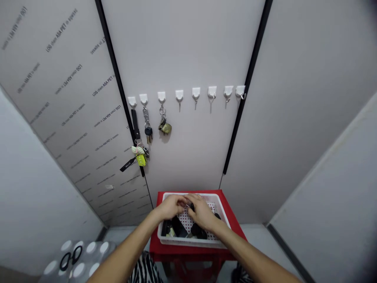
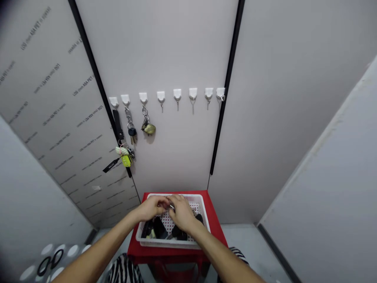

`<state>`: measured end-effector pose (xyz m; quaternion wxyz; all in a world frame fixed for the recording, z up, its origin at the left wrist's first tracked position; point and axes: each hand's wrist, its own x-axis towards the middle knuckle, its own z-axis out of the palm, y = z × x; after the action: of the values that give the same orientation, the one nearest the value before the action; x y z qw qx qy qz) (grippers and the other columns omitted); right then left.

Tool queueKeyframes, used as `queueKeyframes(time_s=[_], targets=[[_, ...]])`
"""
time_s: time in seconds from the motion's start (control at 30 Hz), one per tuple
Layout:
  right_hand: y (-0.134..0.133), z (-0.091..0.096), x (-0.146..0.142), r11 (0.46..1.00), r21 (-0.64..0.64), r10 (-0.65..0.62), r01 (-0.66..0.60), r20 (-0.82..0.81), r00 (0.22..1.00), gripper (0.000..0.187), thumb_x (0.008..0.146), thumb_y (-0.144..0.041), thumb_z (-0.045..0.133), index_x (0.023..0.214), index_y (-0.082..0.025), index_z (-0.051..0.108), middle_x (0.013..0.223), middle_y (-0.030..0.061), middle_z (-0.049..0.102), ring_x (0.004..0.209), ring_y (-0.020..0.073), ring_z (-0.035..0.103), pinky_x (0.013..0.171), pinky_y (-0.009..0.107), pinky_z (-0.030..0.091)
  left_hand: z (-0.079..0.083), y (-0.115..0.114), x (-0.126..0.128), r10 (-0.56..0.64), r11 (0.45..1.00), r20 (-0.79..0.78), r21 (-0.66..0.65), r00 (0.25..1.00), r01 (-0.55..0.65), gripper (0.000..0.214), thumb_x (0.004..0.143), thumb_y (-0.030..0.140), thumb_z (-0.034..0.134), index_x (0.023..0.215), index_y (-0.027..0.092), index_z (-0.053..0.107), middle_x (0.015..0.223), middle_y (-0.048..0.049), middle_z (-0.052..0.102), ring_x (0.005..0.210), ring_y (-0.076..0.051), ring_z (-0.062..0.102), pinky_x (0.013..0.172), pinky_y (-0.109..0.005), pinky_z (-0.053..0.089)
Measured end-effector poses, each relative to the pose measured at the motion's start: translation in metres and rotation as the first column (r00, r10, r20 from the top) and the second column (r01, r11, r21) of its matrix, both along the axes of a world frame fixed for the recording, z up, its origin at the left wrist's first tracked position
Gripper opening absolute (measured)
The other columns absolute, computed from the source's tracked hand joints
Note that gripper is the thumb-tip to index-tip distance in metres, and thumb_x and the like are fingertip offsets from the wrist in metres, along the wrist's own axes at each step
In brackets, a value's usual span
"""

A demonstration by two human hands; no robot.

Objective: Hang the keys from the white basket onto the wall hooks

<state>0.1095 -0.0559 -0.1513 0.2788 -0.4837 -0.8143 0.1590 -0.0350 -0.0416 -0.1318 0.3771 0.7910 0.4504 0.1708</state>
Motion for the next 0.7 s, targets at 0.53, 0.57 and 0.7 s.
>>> queueKeyframes(time_s=[0.53,0.57,0.7], targets=[[-0.005,-0.005,0.01,0.994,-0.104,0.024,-0.024,0.004,1.0,0.026,0.062,-0.014,0.038,0.079,-0.017,0.056,0.081,0.0042,0.057,0.08,0.0156,0.045,0.075,0.028,0.03,0.016,-0.011,-0.004,0.239,0.93,-0.346,0.35,0.907,-0.112,0.018,0.061,0.01,0.037,0.066,0.017,0.053,0.071,-0.0043,0.057,0.071,-0.014,0.051,0.064,-0.024,0.034],[-0.005,-0.003,0.008,0.992,-0.122,0.029,-0.039,-0.084,0.996,0.028,0.062,-0.014,0.037,0.083,-0.017,0.055,0.084,0.0043,0.056,0.081,0.0151,0.045,0.075,0.028,0.03,0.021,-0.01,-0.005,0.242,0.933,-0.234,0.322,0.942,-0.16,0.017,0.06,0.011,0.037,0.066,0.017,0.052,0.069,-0.0023,0.056,0.068,-0.013,0.05,0.061,-0.022,0.034],[-0.006,0.012,-0.001,0.919,-0.319,0.059,-0.231,-0.469,0.881,0.036,0.065,-0.016,0.034,0.1,-0.016,0.043,0.086,0.0045,0.056,0.08,0.0125,0.049,0.073,0.027,0.035,0.035,-0.004,-0.001,0.247,0.965,0.213,0.038,0.945,-0.261,0.011,0.059,0.012,0.036,0.062,0.015,0.045,0.052,0.003,0.048,0.052,-0.008,0.046,0.049,-0.018,0.033]])
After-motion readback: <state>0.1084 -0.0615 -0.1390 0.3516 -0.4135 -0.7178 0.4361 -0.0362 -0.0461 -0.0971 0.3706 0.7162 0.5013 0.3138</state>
